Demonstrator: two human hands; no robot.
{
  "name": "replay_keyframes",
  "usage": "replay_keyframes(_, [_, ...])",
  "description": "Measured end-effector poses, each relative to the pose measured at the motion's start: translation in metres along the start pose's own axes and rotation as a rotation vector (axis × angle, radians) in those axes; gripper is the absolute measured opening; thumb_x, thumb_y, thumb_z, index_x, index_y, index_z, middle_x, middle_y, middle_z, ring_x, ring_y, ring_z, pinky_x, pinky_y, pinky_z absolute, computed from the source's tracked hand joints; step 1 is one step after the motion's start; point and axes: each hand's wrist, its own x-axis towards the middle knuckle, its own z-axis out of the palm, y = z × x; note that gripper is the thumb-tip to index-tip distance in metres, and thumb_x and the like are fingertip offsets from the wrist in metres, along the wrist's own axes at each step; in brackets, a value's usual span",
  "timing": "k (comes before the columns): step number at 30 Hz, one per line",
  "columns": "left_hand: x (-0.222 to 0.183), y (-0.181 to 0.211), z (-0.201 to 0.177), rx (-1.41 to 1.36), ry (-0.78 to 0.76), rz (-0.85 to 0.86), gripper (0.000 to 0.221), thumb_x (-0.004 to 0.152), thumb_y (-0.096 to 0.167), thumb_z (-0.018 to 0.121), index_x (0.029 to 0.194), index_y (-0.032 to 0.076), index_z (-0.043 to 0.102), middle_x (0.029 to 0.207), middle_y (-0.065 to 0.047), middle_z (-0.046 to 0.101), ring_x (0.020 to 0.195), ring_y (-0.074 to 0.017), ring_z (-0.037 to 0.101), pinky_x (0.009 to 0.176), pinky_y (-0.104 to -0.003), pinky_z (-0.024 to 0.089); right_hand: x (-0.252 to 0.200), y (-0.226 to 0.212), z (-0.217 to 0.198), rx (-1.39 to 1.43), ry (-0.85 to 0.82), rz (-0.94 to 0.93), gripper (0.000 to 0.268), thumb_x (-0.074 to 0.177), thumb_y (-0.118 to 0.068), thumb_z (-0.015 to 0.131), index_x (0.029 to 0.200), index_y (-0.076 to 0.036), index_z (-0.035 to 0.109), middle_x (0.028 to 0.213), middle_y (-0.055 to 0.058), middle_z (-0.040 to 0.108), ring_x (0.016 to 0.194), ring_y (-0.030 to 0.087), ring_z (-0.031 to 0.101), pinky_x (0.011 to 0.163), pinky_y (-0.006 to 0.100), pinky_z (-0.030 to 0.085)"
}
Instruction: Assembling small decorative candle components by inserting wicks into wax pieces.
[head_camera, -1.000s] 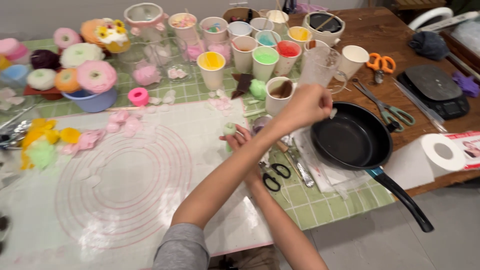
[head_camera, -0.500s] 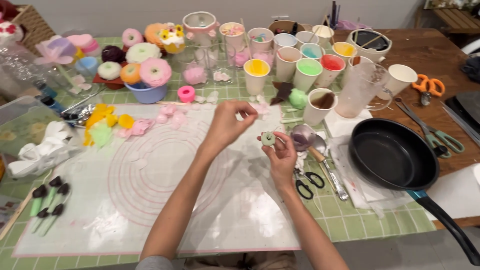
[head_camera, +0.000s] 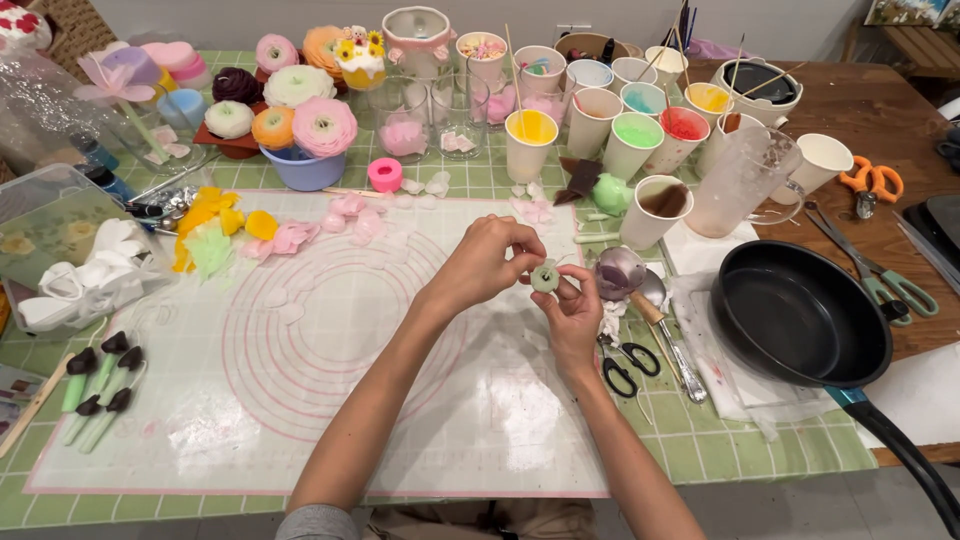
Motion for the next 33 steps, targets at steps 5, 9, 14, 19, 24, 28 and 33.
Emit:
replay_keyframes(5, [-0.001,0.000,0.002,-0.115,-0.052,-0.059,0.007,0.083,0.002,0.070,0.088,-0.001,0.074,0.077,-0.014,0.073,0.066,-0.0201,0.076,0.062,-0.034,0.057,0.002,-0.019,0.011,-0.054,-0.021,0.027,0.059,0.093,0.002,0.070,0.147,-0.001,0.046,0.121,0.013,0.073,0.111,0.020,0.071,0.091,0.027,0.056])
replay_keyframes(9, [-0.003,-0.006,0.004,-0.121,-0.025,0.000,0.009,0.082,-0.001,0.069,0.089,-0.001,0.075,0.079,-0.014,0.075,0.068,-0.0216,0.075,0.064,-0.034,0.058,0.001,-0.017,0.010,-0.082,-0.038,0.032,0.049,0.095,0.003,0.070,0.142,0.003,0.056,0.126,0.012,0.070,0.113,0.022,0.071,0.092,0.029,0.058])
replay_keyframes(14, [-0.007,-0.006,0.004,-0.084,-0.025,-0.018,0.009,0.082,0.000,0.069,0.089,-0.001,0.075,0.078,-0.013,0.075,0.071,-0.0241,0.074,0.070,-0.037,0.057,0.001,-0.008,0.006,-0.063,-0.030,0.030,0.046,0.095,0.003,0.070,0.139,0.004,0.057,0.125,0.013,0.071,0.110,0.024,0.073,0.090,0.030,0.059])
replay_keyframes(19, [-0.015,-0.012,0.010,-0.054,0.024,0.006,0.014,0.081,-0.001,0.069,0.092,0.002,0.077,0.084,-0.013,0.075,0.081,-0.0260,0.072,0.076,-0.038,0.056,0.001,-0.004,0.004,-0.075,-0.025,0.003,0.046,0.093,0.004,0.071,0.137,0.004,0.057,0.123,0.014,0.071,0.108,0.025,0.074,0.087,0.031,0.060])
replay_keyframes(24, [-0.023,-0.016,0.014,-0.118,0.085,-0.013,0.015,0.082,0.000,0.071,0.094,0.004,0.078,0.089,-0.012,0.076,0.085,-0.0241,0.073,0.077,-0.036,0.056,-0.002,-0.009,0.009,-0.187,0.023,-0.037,0.047,0.090,0.004,0.074,0.135,0.005,0.063,0.115,0.013,0.074,0.102,0.023,0.074,0.085,0.029,0.060])
replay_keyframes(28, [-0.027,-0.016,0.014,-0.157,0.095,-0.086,0.015,0.082,0.002,0.074,0.095,0.006,0.079,0.087,-0.011,0.076,0.079,-0.0230,0.072,0.074,-0.035,0.055,-0.003,-0.015,0.014,-0.219,0.029,-0.022,0.045,0.090,0.003,0.075,0.133,0.005,0.065,0.113,0.012,0.075,0.101,0.020,0.075,0.087,0.028,0.059])
replay_keyframes(33, [-0.030,-0.022,0.017,-0.148,0.121,-0.062,0.015,0.081,0.002,0.074,0.094,0.007,0.080,0.086,-0.011,0.076,0.079,-0.0221,0.070,0.075,-0.035,0.055,-0.004,-0.011,0.011,-0.268,0.038,-0.057,0.042,0.089,0.002,0.078,0.130,0.005,0.068,0.110,0.012,0.077,0.102,0.019,0.073,0.092,0.029,0.057])
